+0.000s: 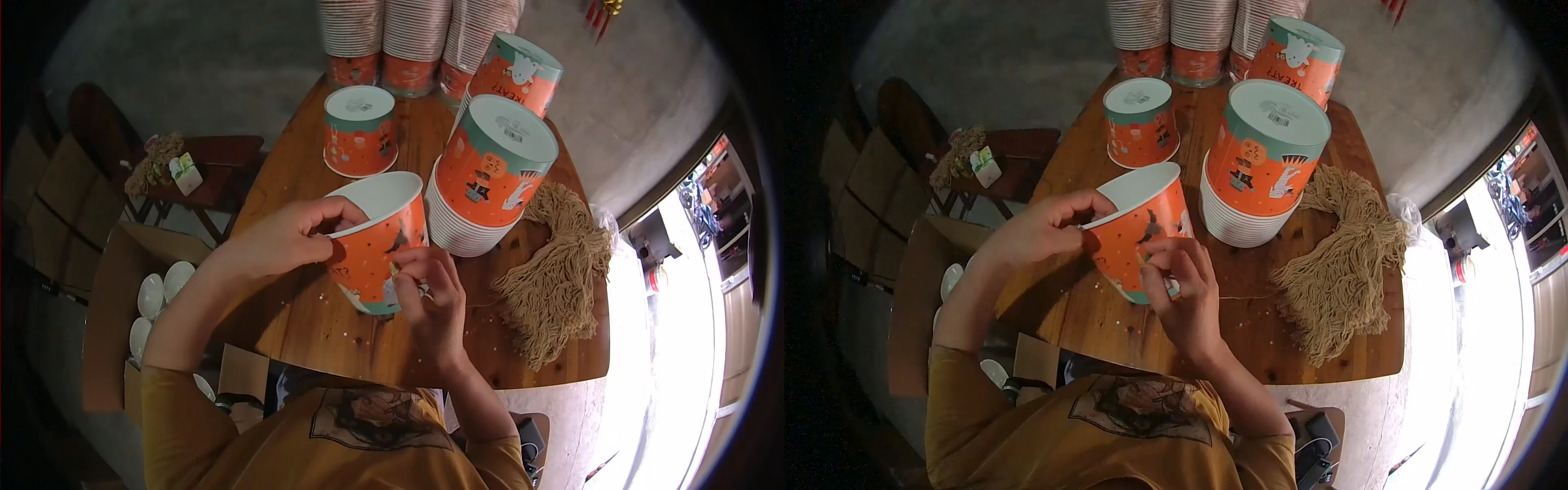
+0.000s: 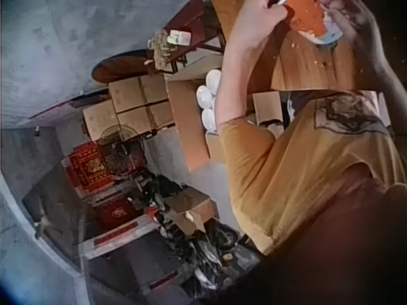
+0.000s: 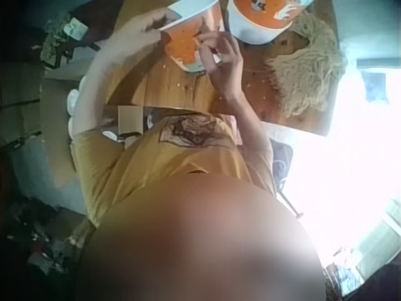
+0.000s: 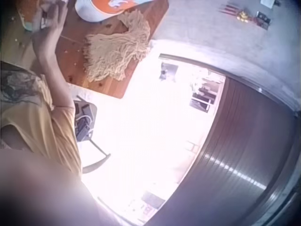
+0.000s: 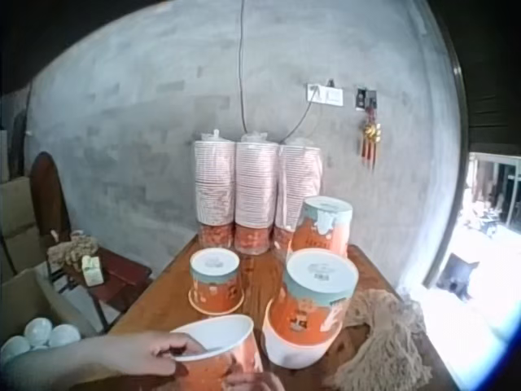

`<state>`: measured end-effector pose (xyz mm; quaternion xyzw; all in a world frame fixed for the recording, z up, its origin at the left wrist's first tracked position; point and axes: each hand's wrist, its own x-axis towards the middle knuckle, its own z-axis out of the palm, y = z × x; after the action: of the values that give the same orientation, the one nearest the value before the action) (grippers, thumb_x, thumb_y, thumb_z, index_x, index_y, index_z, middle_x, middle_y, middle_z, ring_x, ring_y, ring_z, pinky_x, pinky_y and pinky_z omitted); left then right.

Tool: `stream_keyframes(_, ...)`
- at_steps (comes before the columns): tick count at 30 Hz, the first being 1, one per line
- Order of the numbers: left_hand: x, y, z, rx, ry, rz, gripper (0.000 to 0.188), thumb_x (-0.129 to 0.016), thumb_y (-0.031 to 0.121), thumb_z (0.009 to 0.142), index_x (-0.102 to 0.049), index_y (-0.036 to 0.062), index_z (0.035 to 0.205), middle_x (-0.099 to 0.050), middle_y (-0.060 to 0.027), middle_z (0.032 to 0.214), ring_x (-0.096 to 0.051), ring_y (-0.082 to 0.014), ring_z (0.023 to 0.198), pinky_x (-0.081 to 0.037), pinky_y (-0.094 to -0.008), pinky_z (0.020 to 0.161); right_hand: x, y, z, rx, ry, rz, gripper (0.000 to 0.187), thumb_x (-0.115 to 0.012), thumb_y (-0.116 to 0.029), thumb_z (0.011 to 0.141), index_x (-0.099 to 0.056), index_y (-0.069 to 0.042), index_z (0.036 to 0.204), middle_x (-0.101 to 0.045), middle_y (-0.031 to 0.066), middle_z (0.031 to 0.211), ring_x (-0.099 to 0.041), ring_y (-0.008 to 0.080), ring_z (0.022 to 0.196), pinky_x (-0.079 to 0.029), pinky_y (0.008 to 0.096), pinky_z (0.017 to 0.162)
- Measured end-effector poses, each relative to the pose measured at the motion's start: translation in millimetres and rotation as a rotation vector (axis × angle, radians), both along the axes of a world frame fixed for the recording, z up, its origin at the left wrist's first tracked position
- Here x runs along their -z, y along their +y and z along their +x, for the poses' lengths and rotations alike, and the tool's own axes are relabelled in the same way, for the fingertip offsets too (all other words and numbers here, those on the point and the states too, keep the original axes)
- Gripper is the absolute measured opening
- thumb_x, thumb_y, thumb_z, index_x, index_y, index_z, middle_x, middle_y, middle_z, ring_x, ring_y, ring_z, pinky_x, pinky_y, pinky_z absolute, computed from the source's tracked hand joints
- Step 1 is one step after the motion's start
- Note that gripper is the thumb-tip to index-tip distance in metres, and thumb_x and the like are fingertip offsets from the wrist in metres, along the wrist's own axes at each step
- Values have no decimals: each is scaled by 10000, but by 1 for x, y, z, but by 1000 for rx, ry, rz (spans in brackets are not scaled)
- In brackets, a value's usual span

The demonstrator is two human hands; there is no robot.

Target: Attaching and securing strings to paper buckets in a packaging environment.

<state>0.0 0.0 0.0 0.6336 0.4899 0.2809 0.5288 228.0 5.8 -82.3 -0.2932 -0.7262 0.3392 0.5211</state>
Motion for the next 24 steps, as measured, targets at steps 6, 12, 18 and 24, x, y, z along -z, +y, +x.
stream_keyframes(6, 8, 8, -3, 5, -120, 0, 305, -477, -42, 816, -541, 14, 1109, -564, -15, 1068, -541, -94, 993, -463, -268, 861, -1, 2, 3, 28, -25, -13, 118, -657, 32, 822, -574, -29, 879, -622, 80, 1048, -580, 239, 906, -499, 343, 740)
stream_keyframes(12, 14, 15, -8, 19, -122, 48, 244, -490, -47, 814, -530, 9, 1048, -545, -16, 1038, -539, -92, 959, -477, -267, 825, -2, 6, 2, 37, -10, -10, 109, -656, 29, 827, -575, -28, 873, -625, 80, 1062, -585, 229, 919, -509, 327, 724)
stream_keyframes(18, 14, 19, -10, -10, -135, 25, 188, -524, -17, 829, -537, 11, 1014, -565, -4, 985, -548, -81, 915, -475, -257, 814, -2, 9, 0, 69, -17, 3, 100, -650, 31, 834, -576, -24, 874, -619, 74, 1069, -586, 205, 908, -510, 313, 720)
stream_keyframes(24, 16, 24, -10, -70, -128, -34, 194, -575, 23, 820, -598, 15, 1013, -608, 15, 930, -569, -63, 865, -474, -238, 803, -3, 11, 0, 90, -44, -6, 91, -647, 24, 846, -576, -22, 879, -606, 63, 1099, -582, 179, 903, -509, 301, 718)
